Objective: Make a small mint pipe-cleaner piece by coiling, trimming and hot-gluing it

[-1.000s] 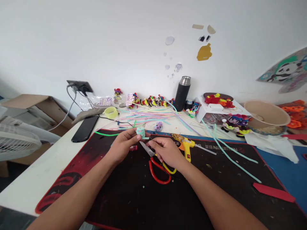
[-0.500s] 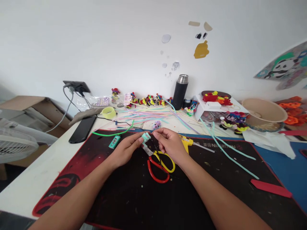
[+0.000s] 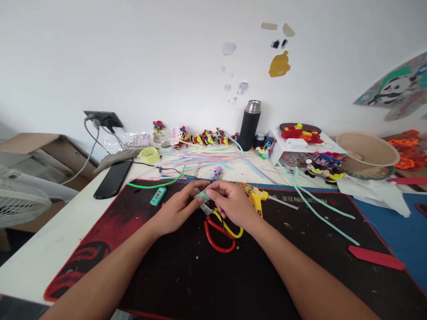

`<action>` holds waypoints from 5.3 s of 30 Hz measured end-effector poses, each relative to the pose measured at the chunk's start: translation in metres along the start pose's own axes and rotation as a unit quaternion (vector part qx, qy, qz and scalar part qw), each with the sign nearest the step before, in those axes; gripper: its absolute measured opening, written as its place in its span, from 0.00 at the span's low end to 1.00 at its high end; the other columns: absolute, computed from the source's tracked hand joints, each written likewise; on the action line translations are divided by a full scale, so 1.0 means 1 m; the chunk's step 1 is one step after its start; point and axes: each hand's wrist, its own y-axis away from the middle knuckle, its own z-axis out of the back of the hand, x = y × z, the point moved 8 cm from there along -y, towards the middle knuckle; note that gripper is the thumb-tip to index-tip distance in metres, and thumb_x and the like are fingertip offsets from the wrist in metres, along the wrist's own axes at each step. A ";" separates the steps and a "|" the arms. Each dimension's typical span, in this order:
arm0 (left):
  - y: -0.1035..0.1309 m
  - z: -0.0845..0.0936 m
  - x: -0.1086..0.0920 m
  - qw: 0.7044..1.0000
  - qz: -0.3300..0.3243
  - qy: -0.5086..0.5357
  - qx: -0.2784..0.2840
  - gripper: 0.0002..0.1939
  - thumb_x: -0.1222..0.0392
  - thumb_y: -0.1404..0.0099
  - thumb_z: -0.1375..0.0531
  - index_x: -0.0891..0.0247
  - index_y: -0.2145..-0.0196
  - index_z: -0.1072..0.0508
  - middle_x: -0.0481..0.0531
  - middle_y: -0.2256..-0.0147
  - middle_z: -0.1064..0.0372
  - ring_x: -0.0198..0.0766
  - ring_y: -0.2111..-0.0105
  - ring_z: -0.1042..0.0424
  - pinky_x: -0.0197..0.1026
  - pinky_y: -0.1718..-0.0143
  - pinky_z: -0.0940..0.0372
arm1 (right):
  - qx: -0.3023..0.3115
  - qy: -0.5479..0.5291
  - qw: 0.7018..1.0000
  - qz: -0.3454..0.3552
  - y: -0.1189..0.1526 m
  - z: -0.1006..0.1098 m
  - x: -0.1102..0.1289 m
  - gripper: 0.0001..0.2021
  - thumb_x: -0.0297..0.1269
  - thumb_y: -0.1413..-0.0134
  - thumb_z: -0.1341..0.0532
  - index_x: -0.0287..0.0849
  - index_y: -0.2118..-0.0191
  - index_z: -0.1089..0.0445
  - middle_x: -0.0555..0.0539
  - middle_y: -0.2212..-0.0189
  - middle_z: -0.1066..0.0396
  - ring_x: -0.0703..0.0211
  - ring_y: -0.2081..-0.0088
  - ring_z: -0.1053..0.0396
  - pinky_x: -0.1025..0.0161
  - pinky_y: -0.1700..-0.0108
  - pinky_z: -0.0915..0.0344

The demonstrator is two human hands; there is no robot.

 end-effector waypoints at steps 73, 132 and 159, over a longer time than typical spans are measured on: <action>-0.001 -0.003 -0.006 0.996 -0.022 -0.081 0.021 0.05 0.57 0.27 0.41 0.59 0.56 0.31 0.47 0.63 0.28 0.37 0.67 0.33 0.40 0.63 0.39 | 0.049 0.367 0.925 0.089 0.008 -0.009 0.016 0.07 0.26 0.41 0.37 0.44 0.61 0.33 0.59 0.83 0.40 0.63 0.78 0.44 0.61 0.70 0.58; -0.004 0.008 0.002 0.932 0.020 0.360 -0.046 0.14 0.60 0.35 0.30 0.60 0.61 0.32 0.45 0.72 0.25 0.34 0.75 0.25 0.33 0.76 0.28 | -0.018 0.167 0.982 0.091 0.004 0.004 0.013 0.06 0.41 0.34 0.38 0.45 0.60 0.33 0.57 0.78 0.36 0.63 0.76 0.39 0.64 0.72 0.47; -0.004 -0.008 0.013 0.876 0.109 0.470 0.021 0.12 0.62 0.35 0.32 0.59 0.59 0.33 0.50 0.72 0.22 0.37 0.77 0.23 0.32 0.79 0.30 | -0.012 0.193 0.975 0.108 0.006 -0.003 0.013 0.03 0.37 0.34 0.38 0.46 0.58 0.31 0.58 0.79 0.35 0.62 0.77 0.39 0.63 0.70 0.46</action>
